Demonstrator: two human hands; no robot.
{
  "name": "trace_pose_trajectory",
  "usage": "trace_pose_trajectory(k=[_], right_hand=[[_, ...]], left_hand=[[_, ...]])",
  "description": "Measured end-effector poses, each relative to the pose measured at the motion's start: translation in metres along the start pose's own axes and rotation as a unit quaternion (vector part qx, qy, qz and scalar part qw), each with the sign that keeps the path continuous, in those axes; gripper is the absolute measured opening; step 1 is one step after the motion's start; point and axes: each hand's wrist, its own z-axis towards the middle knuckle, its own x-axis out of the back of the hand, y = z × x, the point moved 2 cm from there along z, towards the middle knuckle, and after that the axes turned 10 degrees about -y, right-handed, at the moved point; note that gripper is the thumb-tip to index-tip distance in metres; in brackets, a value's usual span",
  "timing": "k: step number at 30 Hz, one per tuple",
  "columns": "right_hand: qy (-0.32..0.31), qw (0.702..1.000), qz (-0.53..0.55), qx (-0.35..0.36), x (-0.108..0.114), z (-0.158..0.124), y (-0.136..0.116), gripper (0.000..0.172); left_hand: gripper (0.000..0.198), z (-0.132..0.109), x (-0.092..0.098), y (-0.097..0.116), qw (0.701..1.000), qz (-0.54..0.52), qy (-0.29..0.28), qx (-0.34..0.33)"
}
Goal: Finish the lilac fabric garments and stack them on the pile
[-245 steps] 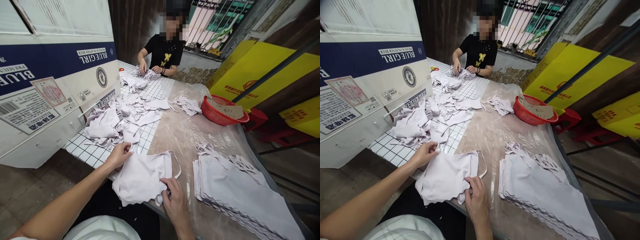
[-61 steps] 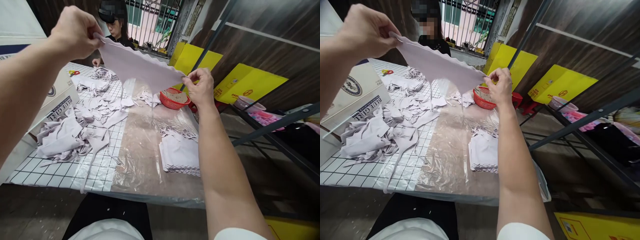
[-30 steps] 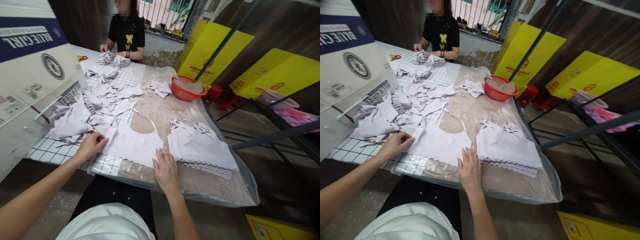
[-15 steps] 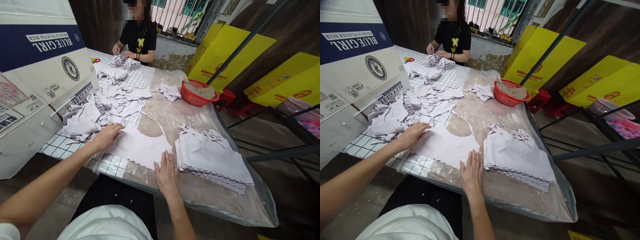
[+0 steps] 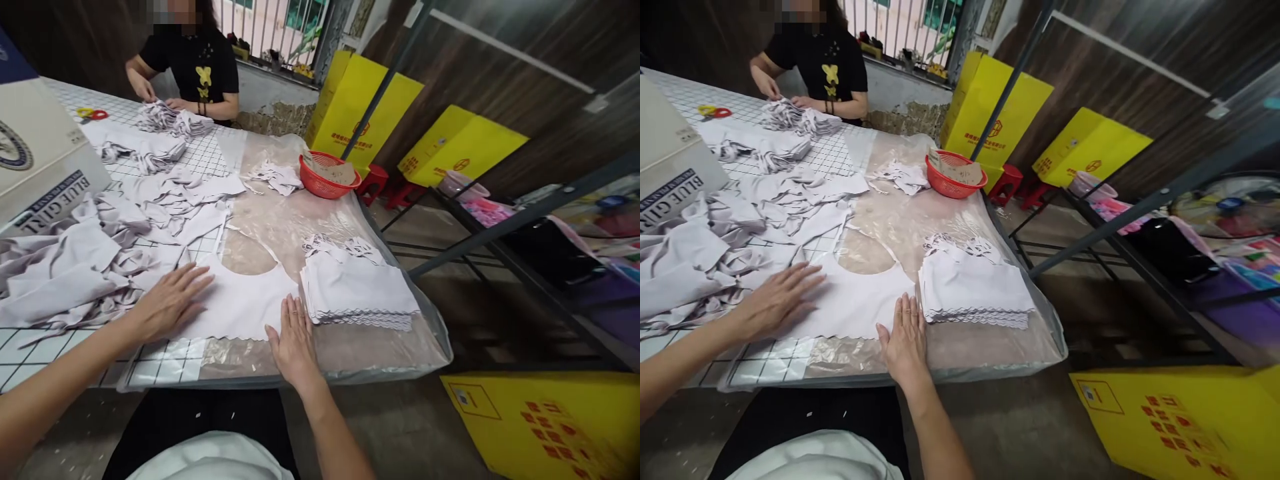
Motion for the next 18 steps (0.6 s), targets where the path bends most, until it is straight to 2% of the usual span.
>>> trace_pose_trajectory(k=[3, 5, 9, 12, 15, 18], right_hand=[[-0.016, 1.0, 0.006, 0.01, 0.005, -0.001, 0.0, 0.069], [-0.024, 0.999, 0.014, 0.017, 0.008, -0.003, -0.001, 0.07], [-0.008, 0.998, 0.04, 0.037, 0.009, -0.013, -0.008, 0.069], [0.046, 0.995, 0.073, 0.044, 0.01, -0.018, -0.01, 0.059], [0.11, 0.988, 0.106, -0.016, 0.017, -0.011, -0.002, 0.047], [0.127, 0.985, 0.094, -0.071, 0.027, 0.006, 0.005, 0.041]], left_hand=[[0.06, -0.013, -0.027, -0.002, 1.0, 0.005, -0.016, -0.005], [0.064, -0.021, -0.034, -0.01, 1.0, 0.006, -0.005, 0.011], [0.066, -0.038, -0.03, -0.015, 0.999, -0.012, 0.024, 0.035], [0.067, -0.052, -0.025, -0.013, 0.996, -0.045, 0.05, 0.066], [0.058, -0.057, -0.021, -0.021, 0.982, -0.095, 0.086, 0.141], [0.044, -0.047, -0.017, -0.037, 0.97, -0.116, 0.108, 0.182]])
